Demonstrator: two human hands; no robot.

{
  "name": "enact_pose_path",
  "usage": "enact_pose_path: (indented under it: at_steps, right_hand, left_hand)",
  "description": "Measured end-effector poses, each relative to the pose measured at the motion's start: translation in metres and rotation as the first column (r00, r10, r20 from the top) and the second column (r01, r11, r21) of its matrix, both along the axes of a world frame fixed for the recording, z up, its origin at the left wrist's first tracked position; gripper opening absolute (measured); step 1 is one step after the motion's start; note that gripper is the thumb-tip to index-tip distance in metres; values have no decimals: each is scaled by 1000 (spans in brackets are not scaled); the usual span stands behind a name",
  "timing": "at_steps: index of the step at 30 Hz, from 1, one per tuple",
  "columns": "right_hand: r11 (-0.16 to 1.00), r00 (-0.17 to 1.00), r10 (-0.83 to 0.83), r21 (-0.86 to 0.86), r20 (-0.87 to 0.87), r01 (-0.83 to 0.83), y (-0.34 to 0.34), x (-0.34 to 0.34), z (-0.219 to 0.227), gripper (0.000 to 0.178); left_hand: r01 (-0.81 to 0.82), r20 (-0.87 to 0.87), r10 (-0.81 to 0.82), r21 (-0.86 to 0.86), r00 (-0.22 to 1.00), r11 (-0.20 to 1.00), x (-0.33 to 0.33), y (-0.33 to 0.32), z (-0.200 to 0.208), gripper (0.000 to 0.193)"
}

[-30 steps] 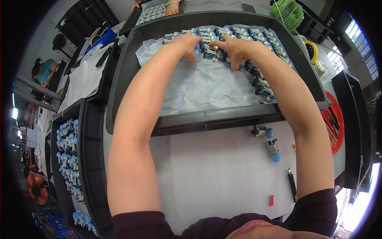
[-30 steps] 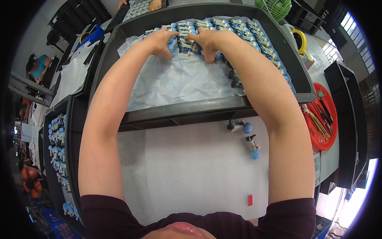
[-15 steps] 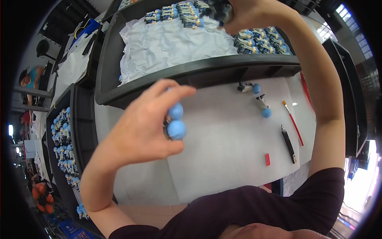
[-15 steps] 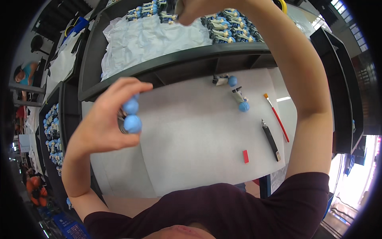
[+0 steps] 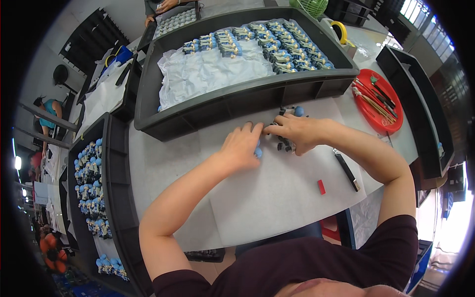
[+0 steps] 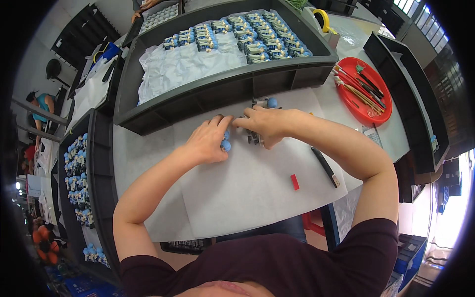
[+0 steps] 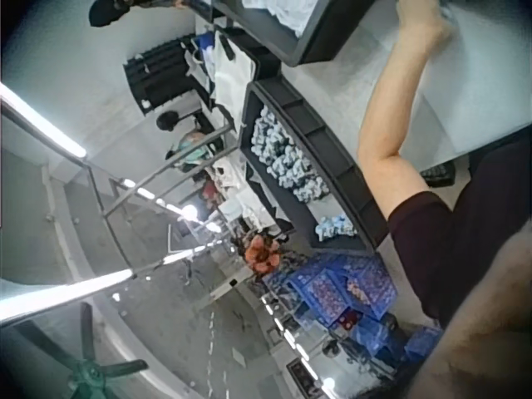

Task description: The person assembles small blue and white figurines by hand. They pick up individual figurines from a blue tray, attach small red rectangular pieces to them, and place the completed units into a black bin. The process is repeated for multiple figurines throughout the clip.

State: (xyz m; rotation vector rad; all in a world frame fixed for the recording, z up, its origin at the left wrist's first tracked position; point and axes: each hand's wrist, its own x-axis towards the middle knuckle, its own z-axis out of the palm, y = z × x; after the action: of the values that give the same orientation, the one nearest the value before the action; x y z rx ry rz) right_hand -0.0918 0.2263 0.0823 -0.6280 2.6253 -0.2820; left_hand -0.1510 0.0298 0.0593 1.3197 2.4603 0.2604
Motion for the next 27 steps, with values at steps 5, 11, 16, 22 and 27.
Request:
enact_pose_path:
  at_steps: [5, 11, 16, 22, 27]
  right_hand:
    - [998, 990, 61, -8, -126, -63, 9, 2, 39, 88]
    - [883, 795, -340, -461, -503, 86, 79, -63, 80, 54]
    - [942, 877, -330, -60, -348, 331, 138, -124, 54, 68]
    - [905, 907, -421, 57, -37, 422, 167, -136, 34, 118]
    - [948, 949, -303, 80, -82, 309, 180, -147, 20, 124]
  left_hand:
    - [72, -244, -91, -84, 966, 994, 5, -4, 29, 86]
    - [71, -11, -73, 420, 997, 905, -39, 22, 116, 40]
    - [119, -111, -86, 339, 990, 933, -125, 86, 90, 63]
    - [69, -67, -77, -121, 995, 990, -162, 159, 50, 110]
    - [57, -100, -81, -224, 992, 973, -164, 197, 31, 111]
